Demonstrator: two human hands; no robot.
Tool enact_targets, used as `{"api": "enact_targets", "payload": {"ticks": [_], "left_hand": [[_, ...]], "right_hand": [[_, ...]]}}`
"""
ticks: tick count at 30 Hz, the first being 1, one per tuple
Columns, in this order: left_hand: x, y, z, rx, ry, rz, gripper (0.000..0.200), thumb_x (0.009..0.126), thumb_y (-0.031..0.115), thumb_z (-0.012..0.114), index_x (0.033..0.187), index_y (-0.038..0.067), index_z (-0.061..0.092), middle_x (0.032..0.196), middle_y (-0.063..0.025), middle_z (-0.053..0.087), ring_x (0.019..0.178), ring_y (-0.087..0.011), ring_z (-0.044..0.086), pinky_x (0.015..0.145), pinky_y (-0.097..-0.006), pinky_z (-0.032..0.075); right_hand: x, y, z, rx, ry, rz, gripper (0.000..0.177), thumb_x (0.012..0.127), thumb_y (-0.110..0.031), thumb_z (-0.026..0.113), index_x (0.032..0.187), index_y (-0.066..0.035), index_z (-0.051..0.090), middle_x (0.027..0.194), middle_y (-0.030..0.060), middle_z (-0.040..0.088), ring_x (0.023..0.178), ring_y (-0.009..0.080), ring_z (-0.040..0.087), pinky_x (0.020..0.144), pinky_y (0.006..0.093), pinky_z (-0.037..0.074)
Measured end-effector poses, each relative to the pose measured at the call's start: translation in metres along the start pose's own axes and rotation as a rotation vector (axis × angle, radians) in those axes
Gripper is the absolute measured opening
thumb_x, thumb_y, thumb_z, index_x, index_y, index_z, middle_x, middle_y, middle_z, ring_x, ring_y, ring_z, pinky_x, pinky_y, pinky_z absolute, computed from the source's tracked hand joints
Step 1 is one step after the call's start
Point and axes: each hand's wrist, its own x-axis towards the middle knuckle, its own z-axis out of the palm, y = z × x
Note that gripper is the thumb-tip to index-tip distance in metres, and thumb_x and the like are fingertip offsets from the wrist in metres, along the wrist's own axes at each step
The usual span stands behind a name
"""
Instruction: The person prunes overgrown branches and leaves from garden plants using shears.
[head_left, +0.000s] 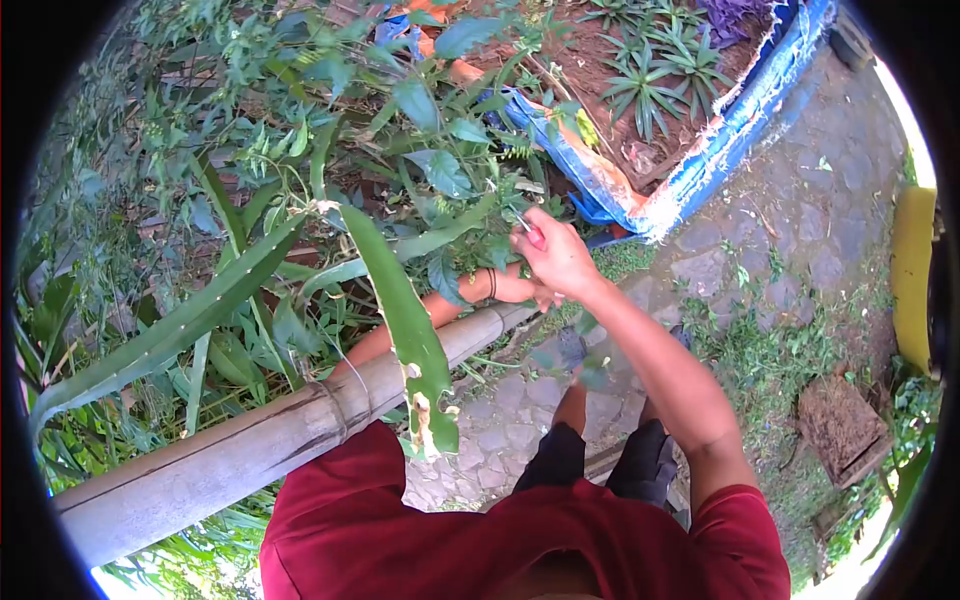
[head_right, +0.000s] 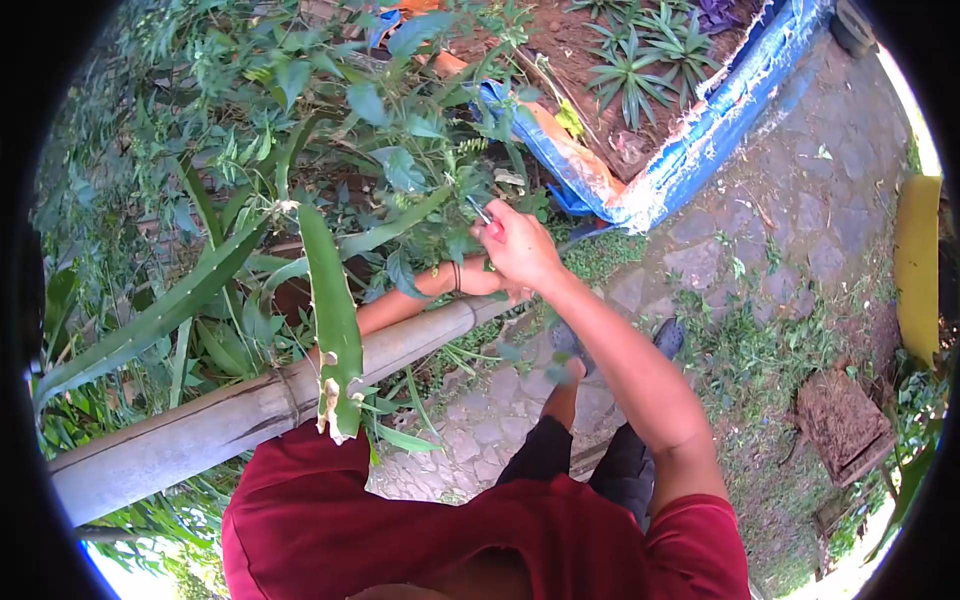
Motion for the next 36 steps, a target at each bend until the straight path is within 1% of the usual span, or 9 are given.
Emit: {"api": "enact_targets", "payload": {"ticks": [2,6,9,15,21,24,26,32,36], "left_hand": [[-0.002,0.007,0.004,-0.049,0.013,-0.02,0.014,0.094,0.009,0.055,0.105,0.001,0.06,0.091,-0.0075,0.064,0.08,-0.0165,0.065,0.075,-0.031,0.056],[-0.008,0.021,0.007,-0.181,0.068,-0.032,0.018,0.094,0.011,0.058,0.109,0.002,0.058,0.095,-0.0074,0.064,0.082,-0.0166,0.065,0.078,-0.031,0.056],[-0.02,0.024,0.0,-0.392,0.159,-0.01,0.021,0.094,0.013,0.059,0.112,0.002,0.057,0.098,-0.0074,0.064,0.084,-0.0166,0.065,0.08,-0.031,0.056],[-0.084,-0.012,0.001,-0.627,0.317,-0.138,0.037,0.094,0.018,0.064,0.126,0.005,0.052,0.108,-0.0048,0.062,0.097,-0.0145,0.062,0.088,-0.0291,0.053],[-0.143,-0.029,0.072,-0.673,0.928,-0.122,0.035,0.096,0.021,0.059,0.127,0.005,0.055,0.119,-0.006,0.062,0.102,-0.0153,0.061,0.089,-0.0297,0.052],[-0.157,-0.026,0.12,-0.903,0.925,0.467,0.034,0.097,0.021,0.058,0.127,0.005,0.055,0.12,-0.0073,0.062,0.107,-0.0186,0.062,0.092,-0.0325,0.05],[-0.168,-0.072,0.139,-0.982,1.077,-0.102,0.032,0.096,0.022,0.058,0.124,0.007,0.058,0.116,-0.0059,0.064,0.111,-0.0203,0.062,0.096,-0.0346,0.048],[-0.12,-0.1,0.264,-0.704,0.495,-0.553,0.023,0.096,0.017,0.056,0.116,0.007,0.063,0.104,-0.0046,0.066,0.097,-0.0149,0.063,0.087,-0.0321,0.05],[-0.081,-0.051,0.326,-0.358,0.255,-0.274,0.021,0.098,0.017,0.053,0.112,0.005,0.064,0.098,-0.0061,0.066,0.091,-0.0152,0.064,0.085,-0.0305,0.05]], "right_hand": [[-0.004,0.007,-0.002,-0.097,0.085,-0.153,0.024,0.09,-0.018,0.065,0.102,-0.002,0.051,0.074,0.0082,0.064,0.04,0.0149,0.052,0.034,0.0299,0.043],[-0.015,-0.015,-0.016,0.32,-0.118,0.139,0.017,0.091,-0.015,0.064,0.099,-0.004,0.054,0.076,0.007,0.065,0.05,0.0123,0.054,0.042,0.0295,0.042],[-0.007,-0.005,-0.015,-0.088,0.033,-0.107,0.023,0.09,-0.018,0.065,0.105,-0.004,0.054,0.076,0.0097,0.065,0.06,0.0164,0.063,0.057,0.0378,0.049],[-0.024,0.014,-0.041,-0.377,0.117,-0.015,0.018,0.093,-0.02,0.057,0.107,-0.01,0.054,0.083,0.0165,0.066,0.081,0.038,0.065,0.067,0.046,0.049],[-0.117,0.094,-0.111,-0.789,-0.016,0.259,0.027,0.084,-0.009,0.057,0.11,-0.014,0.053,0.097,0.018,0.066,0.089,0.0401,0.064,0.075,0.0508,0.05],[-0.229,0.184,-0.182,-0.944,-0.021,0.532,0.023,0.087,-0.01,0.054,0.11,-0.008,0.053,0.097,0.02,0.066,0.092,0.0398,0.065,0.078,0.051,0.051],[-0.317,0.225,-0.234,-0.982,0.024,0.809,0.029,0.089,-0.019,0.057,0.117,-0.014,0.054,0.102,0.0208,0.066,0.095,0.0412,0.063,0.077,0.0502,0.051],[-0.47,0.197,-0.288,-0.997,0.105,1.007,0.026,0.093,-0.027,0.052,0.117,-0.016,0.053,0.097,0.0245,0.066,0.092,0.0433,0.064,0.076,0.0525,0.05],[-0.52,0.2,-0.323,-1.028,0.294,1.009,0.032,0.092,-0.023,0.051,0.122,-0.015,0.047,0.094,0.0241,0.066,0.088,0.0452,0.064,0.075,0.0565,0.049]]}}
